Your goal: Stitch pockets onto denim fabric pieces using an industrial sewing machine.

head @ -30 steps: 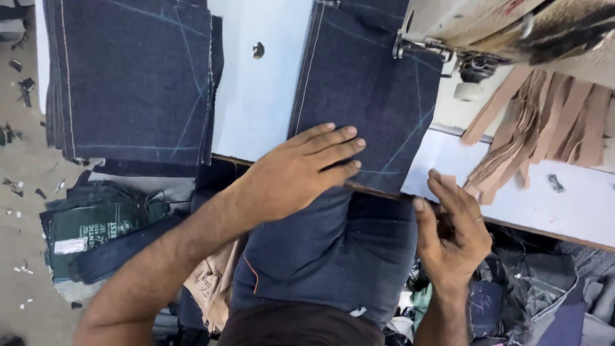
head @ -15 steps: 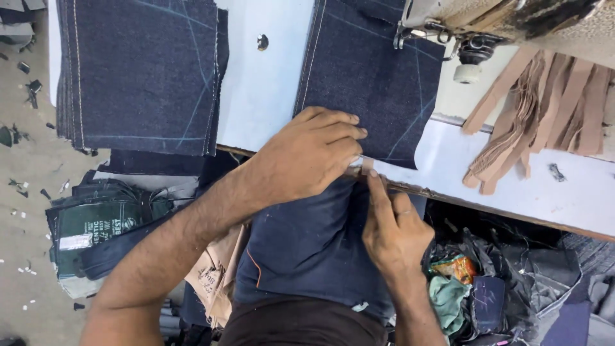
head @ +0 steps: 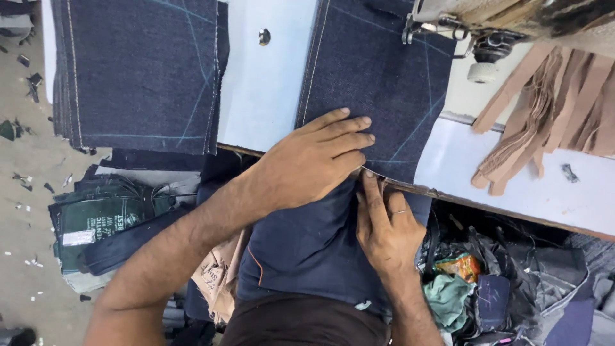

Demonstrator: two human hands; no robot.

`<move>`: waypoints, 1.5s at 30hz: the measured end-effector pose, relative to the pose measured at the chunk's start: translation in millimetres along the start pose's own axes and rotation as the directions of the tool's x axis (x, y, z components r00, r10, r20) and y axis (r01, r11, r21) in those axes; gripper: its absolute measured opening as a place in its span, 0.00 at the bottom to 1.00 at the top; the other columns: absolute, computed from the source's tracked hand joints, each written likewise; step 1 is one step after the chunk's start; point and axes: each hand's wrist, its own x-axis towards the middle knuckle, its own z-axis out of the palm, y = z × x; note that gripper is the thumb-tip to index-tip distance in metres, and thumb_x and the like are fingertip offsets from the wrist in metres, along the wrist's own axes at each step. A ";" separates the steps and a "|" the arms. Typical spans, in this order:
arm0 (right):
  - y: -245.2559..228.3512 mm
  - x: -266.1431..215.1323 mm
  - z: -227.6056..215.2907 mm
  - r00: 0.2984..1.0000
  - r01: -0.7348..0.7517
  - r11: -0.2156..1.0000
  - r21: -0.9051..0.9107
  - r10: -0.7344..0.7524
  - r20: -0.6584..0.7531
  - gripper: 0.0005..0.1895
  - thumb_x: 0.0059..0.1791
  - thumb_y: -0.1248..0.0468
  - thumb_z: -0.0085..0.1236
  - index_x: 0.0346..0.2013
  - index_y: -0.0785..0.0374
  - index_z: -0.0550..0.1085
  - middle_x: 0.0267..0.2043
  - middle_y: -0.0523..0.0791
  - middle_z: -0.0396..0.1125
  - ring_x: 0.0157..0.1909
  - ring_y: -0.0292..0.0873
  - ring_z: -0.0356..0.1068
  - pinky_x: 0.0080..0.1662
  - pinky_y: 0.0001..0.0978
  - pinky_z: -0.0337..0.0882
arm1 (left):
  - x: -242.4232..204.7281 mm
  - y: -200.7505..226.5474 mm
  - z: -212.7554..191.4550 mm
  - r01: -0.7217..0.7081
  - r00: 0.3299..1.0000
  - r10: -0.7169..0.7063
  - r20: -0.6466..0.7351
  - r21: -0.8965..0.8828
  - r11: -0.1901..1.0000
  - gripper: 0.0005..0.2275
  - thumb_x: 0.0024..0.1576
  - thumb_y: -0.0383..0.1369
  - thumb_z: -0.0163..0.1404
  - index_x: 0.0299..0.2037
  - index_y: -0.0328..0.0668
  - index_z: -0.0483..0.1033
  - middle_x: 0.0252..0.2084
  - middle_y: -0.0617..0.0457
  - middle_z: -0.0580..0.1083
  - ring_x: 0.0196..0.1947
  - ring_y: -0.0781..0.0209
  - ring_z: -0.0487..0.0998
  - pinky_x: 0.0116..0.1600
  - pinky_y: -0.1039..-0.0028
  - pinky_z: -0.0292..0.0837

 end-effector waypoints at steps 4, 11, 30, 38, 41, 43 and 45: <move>3.1 -2.9 5.1 1.000 0.015 0.998 0.059 -0.014 -0.016 0.24 0.49 0.69 0.67 0.60 0.61 0.76 0.44 0.49 0.72 0.41 0.47 0.76 0.42 0.38 0.77 | 0.6 -1.4 -2.9 0.011 1.000 -0.011 0.003 -0.029 1.000 0.08 0.64 0.32 0.51 0.45 0.38 0.81 0.61 0.46 0.75 0.70 0.52 0.67 0.78 0.55 0.53; 2.6 -4.0 6.4 1.000 -0.003 0.996 0.092 0.004 -0.010 0.24 0.49 0.70 0.67 0.61 0.62 0.75 0.45 0.49 0.72 0.41 0.47 0.76 0.42 0.37 0.76 | -1.8 -3.9 3.0 0.012 1.000 -0.012 -0.006 -0.056 0.998 0.07 0.64 0.33 0.51 0.44 0.40 0.81 0.60 0.47 0.75 0.70 0.52 0.67 0.78 0.55 0.53; 15.0 -9.4 -5.8 0.994 -0.055 0.982 0.182 0.037 0.101 0.24 0.48 0.69 0.68 0.59 0.65 0.77 0.34 0.47 0.72 0.30 0.43 0.72 0.34 0.36 0.74 | -6.8 -3.5 1.5 -0.092 0.996 0.090 0.016 0.118 0.989 0.08 0.63 0.33 0.52 0.47 0.41 0.81 0.64 0.50 0.74 0.72 0.54 0.66 0.79 0.51 0.49; 52.9 9.7 -29.5 0.878 -0.343 0.706 0.619 0.475 -0.055 0.07 0.59 0.64 0.59 0.49 0.62 0.81 0.38 0.43 0.74 0.26 0.28 0.65 0.28 0.19 0.65 | -3.7 -1.5 2.4 -0.068 0.997 0.066 0.032 0.083 0.994 0.10 0.64 0.40 0.54 0.41 0.41 0.80 0.63 0.50 0.74 0.70 0.54 0.67 0.78 0.48 0.49; 53.3 33.3 -15.8 0.978 -0.121 0.922 0.367 0.174 -0.117 0.06 0.58 0.67 0.63 0.50 0.62 0.81 0.43 0.45 0.75 0.37 0.35 0.71 0.39 0.27 0.73 | -5.1 -7.3 7.8 -0.037 0.999 0.038 -0.029 0.043 0.998 0.05 0.66 0.34 0.53 0.45 0.45 0.80 0.62 0.53 0.75 0.71 0.58 0.67 0.80 0.53 0.50; 47.0 40.8 -10.9 0.993 -0.009 0.971 0.238 0.036 -0.109 0.08 0.55 0.67 0.66 0.49 0.61 0.82 0.44 0.45 0.74 0.40 0.38 0.72 0.41 0.30 0.75 | -5.0 -8.4 8.5 -0.018 0.999 0.019 -0.035 0.020 1.000 0.06 0.65 0.33 0.53 0.47 0.44 0.80 0.62 0.53 0.75 0.71 0.58 0.67 0.80 0.54 0.51; 42.5 46.7 -8.8 0.992 0.108 0.989 0.105 -0.100 -0.083 0.10 0.53 0.67 0.69 0.49 0.60 0.82 0.45 0.44 0.73 0.43 0.41 0.74 0.42 0.34 0.77 | -5.2 -10.4 8.9 -0.002 0.999 0.001 -0.042 -0.006 1.000 0.07 0.64 0.32 0.53 0.48 0.43 0.80 0.62 0.53 0.75 0.70 0.57 0.68 0.79 0.55 0.51</move>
